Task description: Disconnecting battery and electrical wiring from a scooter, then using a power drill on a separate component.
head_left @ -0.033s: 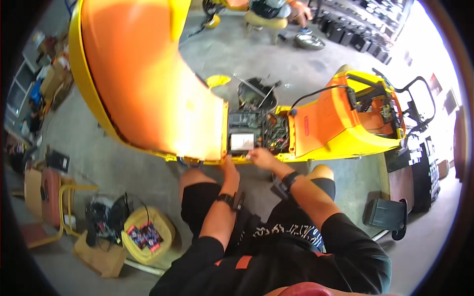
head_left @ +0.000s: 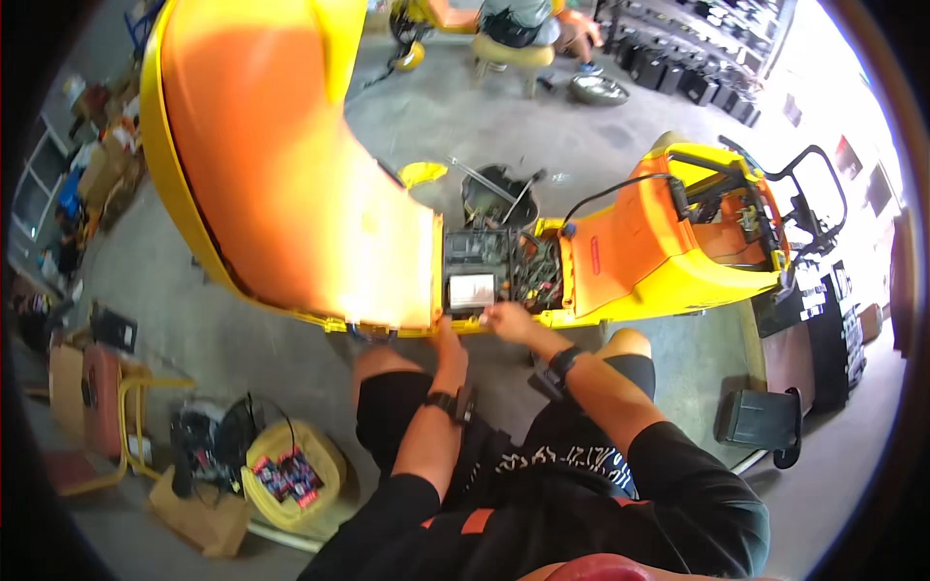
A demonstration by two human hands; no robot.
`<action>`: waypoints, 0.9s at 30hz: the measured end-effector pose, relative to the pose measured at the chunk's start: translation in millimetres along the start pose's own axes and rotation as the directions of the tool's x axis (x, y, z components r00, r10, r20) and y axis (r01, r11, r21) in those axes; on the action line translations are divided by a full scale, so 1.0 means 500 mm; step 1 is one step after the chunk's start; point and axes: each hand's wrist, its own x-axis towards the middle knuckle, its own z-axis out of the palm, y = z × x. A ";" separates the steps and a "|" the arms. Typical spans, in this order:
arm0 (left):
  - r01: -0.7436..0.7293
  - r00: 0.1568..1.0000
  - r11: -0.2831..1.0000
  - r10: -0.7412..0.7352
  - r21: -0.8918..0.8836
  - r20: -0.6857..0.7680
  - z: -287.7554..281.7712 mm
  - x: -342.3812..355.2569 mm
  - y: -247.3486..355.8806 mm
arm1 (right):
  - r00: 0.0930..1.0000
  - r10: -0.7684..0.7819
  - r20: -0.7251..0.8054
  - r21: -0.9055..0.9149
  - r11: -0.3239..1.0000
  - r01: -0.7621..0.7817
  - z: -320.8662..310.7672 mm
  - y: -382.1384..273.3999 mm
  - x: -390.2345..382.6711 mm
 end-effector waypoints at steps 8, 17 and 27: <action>0.171 0.981 0.983 -0.176 0.064 0.085 0.004 -0.036 0.062 | 0.986 0.059 -0.159 0.025 0.998 -0.056 -0.001 -0.044 -0.030; 0.302 0.929 0.943 -0.323 0.137 0.179 -0.035 -0.004 0.061 | 0.982 0.036 -0.187 -0.029 0.999 -0.042 0.004 -0.018 -0.019; 0.345 0.912 0.928 -0.367 0.138 0.184 -0.004 -0.018 0.057 | 0.928 0.015 -0.373 -0.035 0.999 -0.031 0.024 0.005 -0.004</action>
